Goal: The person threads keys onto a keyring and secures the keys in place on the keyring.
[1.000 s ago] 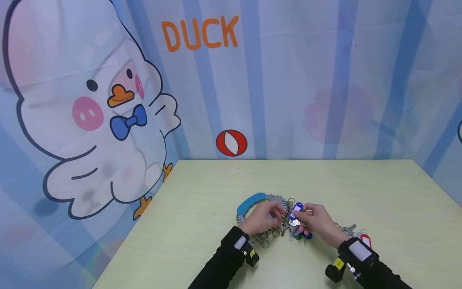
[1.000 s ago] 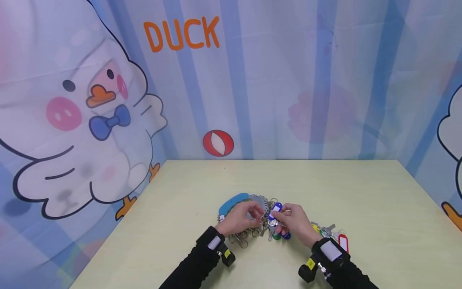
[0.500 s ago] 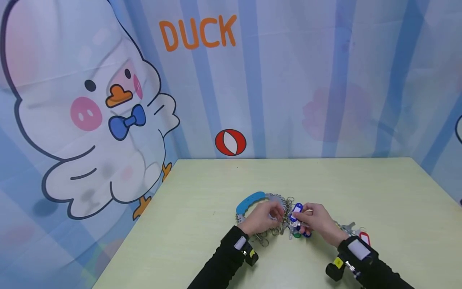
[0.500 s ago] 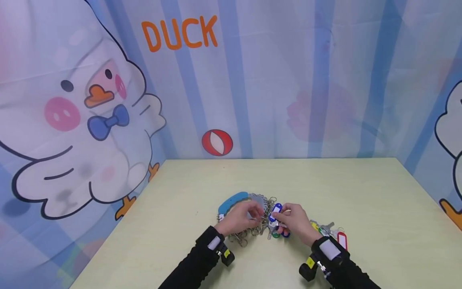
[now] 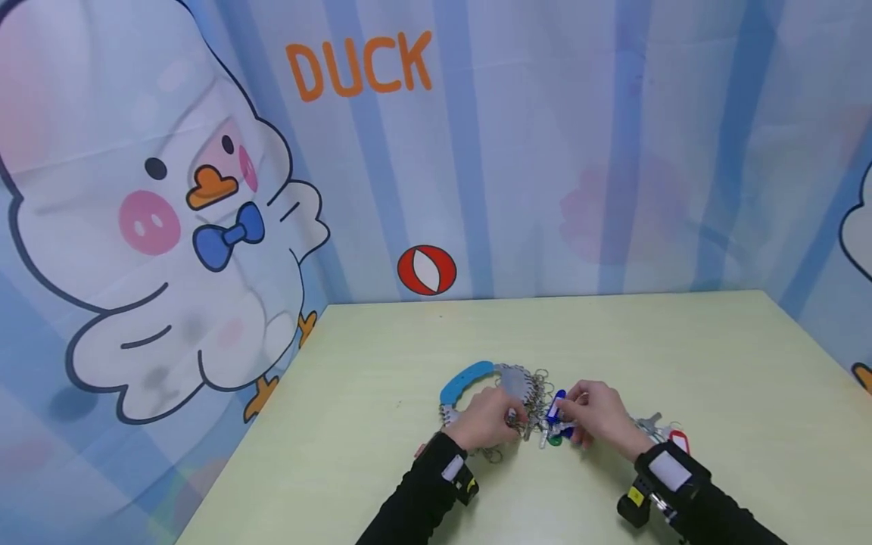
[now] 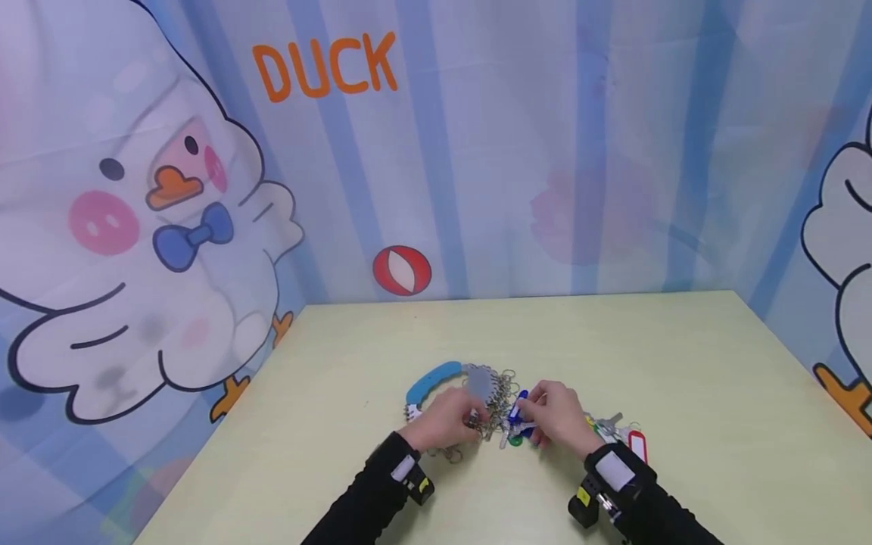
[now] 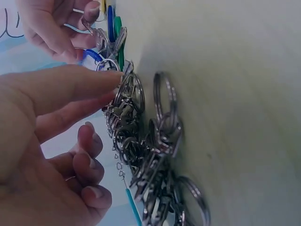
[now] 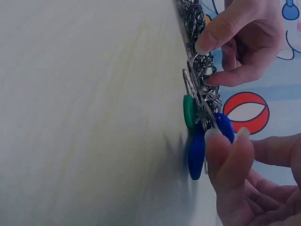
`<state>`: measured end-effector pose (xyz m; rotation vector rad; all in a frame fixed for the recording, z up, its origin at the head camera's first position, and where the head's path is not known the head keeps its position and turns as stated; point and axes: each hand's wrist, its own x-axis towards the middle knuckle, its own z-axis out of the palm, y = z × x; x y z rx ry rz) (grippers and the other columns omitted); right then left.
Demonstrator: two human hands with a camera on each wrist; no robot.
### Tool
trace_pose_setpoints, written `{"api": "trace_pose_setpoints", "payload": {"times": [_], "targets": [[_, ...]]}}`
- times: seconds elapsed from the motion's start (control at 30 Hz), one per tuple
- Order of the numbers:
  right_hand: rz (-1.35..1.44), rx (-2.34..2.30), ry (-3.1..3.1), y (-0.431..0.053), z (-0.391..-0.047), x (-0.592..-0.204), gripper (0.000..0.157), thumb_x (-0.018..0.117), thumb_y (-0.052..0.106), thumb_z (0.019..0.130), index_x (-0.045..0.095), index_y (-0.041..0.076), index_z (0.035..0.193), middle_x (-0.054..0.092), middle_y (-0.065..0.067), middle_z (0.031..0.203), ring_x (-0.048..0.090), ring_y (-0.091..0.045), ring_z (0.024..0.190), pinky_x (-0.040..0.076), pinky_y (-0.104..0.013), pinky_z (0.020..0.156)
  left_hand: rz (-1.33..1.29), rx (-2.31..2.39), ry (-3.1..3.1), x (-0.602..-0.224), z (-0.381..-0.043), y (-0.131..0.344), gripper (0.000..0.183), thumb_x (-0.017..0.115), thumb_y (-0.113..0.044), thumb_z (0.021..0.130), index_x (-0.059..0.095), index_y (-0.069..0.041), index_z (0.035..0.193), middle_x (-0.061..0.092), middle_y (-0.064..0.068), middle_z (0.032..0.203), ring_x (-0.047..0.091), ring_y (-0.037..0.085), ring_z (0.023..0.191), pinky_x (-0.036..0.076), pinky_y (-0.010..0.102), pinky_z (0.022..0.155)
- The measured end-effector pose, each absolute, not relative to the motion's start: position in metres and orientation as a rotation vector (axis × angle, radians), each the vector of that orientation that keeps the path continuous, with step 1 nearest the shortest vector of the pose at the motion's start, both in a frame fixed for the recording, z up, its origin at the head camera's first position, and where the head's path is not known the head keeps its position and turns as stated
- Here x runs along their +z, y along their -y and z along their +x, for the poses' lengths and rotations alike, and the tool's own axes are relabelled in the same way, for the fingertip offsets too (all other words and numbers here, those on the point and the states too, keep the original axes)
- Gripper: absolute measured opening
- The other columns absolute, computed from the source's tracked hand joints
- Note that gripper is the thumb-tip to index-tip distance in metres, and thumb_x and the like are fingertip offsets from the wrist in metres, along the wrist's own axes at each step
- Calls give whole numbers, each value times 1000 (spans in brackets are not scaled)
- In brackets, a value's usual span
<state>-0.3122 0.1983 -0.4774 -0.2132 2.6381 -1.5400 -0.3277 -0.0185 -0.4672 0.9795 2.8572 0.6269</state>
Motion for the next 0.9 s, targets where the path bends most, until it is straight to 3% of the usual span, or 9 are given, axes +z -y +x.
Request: {"api": "trace_pose_setpoints", "payload": {"times": [0.17, 0.43, 0.57, 0.9], "targets": [[-238, -1423, -2803, -206, -312, -471, 15, 60, 14, 92, 61, -1, 92, 68, -10, 74, 57, -16, 45, 44, -27, 41, 944, 648, -2880, -466, -327, 18, 17, 71, -7, 81, 76, -11, 96, 71, -1, 88, 54, 3, 68, 40, 16, 59], [-140, -1191, -2975, -242, -312, -462, 19, 57, 14, 92, 63, -3, 91, 66, -8, 72, 56, -15, 60, 43, -27, 53, 986, 501, -2913, -472, -322, 11, 10, 72, -8, 78, 72, -15, 85, 68, -5, 86, 56, 6, 77, 41, 23, 68], [-87, -1033, -3000, -263, -311, -456, 22, 56, 14, 93, 64, -6, 95, 65, -11, 76, 55, -19, 67, 44, -30, 59, 981, 548, -2883, -473, -322, 11, 11, 70, -4, 79, 69, -14, 82, 65, -6, 82, 53, 4, 73, 42, 20, 65], [-102, -802, -2871, -289, -307, -452, 19, 58, 9, 88, 65, -3, 100, 60, -14, 85, 53, -20, 69, 43, -29, 56, 1010, 781, -2796, -471, -329, 11, 10, 67, -2, 83, 67, -11, 78, 59, -5, 70, 46, 2, 61, 38, 15, 55]]}}
